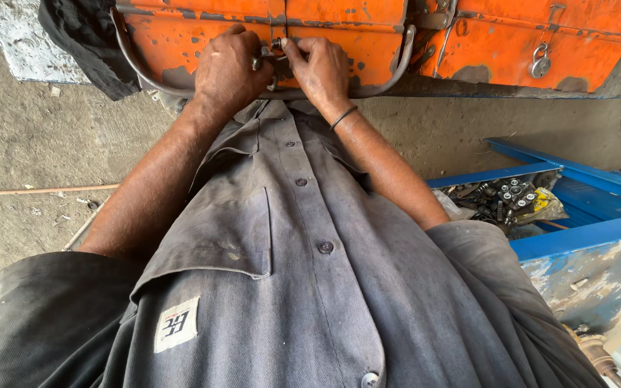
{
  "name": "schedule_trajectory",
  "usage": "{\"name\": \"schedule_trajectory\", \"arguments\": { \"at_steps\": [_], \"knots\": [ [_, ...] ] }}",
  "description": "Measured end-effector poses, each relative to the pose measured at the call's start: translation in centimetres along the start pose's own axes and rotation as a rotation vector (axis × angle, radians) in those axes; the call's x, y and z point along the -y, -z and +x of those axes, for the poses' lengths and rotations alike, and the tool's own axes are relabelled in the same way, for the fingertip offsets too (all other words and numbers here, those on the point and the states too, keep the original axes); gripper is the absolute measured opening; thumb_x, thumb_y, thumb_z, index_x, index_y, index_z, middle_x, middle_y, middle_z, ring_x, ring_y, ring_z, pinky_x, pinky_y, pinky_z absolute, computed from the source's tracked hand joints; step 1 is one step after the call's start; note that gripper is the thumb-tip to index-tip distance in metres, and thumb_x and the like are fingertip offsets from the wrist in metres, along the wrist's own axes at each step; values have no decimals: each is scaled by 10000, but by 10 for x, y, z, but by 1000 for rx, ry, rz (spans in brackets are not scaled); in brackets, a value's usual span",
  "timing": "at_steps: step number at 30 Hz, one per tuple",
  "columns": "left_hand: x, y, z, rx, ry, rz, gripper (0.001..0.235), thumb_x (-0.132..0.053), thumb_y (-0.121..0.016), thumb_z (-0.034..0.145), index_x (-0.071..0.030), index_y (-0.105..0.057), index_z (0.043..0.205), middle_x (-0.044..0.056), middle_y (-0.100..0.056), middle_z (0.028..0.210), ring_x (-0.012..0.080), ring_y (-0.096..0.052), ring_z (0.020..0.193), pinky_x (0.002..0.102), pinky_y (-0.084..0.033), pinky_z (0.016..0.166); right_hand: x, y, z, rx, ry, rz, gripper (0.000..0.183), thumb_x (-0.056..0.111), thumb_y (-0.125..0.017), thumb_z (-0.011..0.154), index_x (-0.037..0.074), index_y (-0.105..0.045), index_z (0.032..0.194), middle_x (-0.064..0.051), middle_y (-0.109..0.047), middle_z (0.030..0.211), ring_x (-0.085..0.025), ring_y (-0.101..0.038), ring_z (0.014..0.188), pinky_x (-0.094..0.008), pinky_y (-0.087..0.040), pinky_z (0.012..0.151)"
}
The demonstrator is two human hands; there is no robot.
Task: The person gathers various hand tools from a metal bucket and places them into an orange tool chest. They handle wrenches, sockets, and other small metal parts, then close the chest and lock it with a padlock.
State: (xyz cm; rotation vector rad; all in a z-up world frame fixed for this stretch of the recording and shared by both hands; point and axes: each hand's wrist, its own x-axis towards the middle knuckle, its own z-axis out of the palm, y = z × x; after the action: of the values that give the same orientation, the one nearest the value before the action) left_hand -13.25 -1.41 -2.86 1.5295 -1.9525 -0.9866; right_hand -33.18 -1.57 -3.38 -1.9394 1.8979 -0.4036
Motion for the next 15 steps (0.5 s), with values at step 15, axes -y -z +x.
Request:
{"name": "schedule_trajectory", "arguments": {
  "at_steps": [15],
  "knots": [
    [-1,-27,-10,205,56,-374,503,-237,-746,965,36,-457,1273,239,-741,1097,365,-730,1020,470,-564,892,-20,19,3,455,-462,740,418,425,-762,937,38,-732,783,99,-359,545,-45,-267,457,-265,-187,415]
  ]
}}
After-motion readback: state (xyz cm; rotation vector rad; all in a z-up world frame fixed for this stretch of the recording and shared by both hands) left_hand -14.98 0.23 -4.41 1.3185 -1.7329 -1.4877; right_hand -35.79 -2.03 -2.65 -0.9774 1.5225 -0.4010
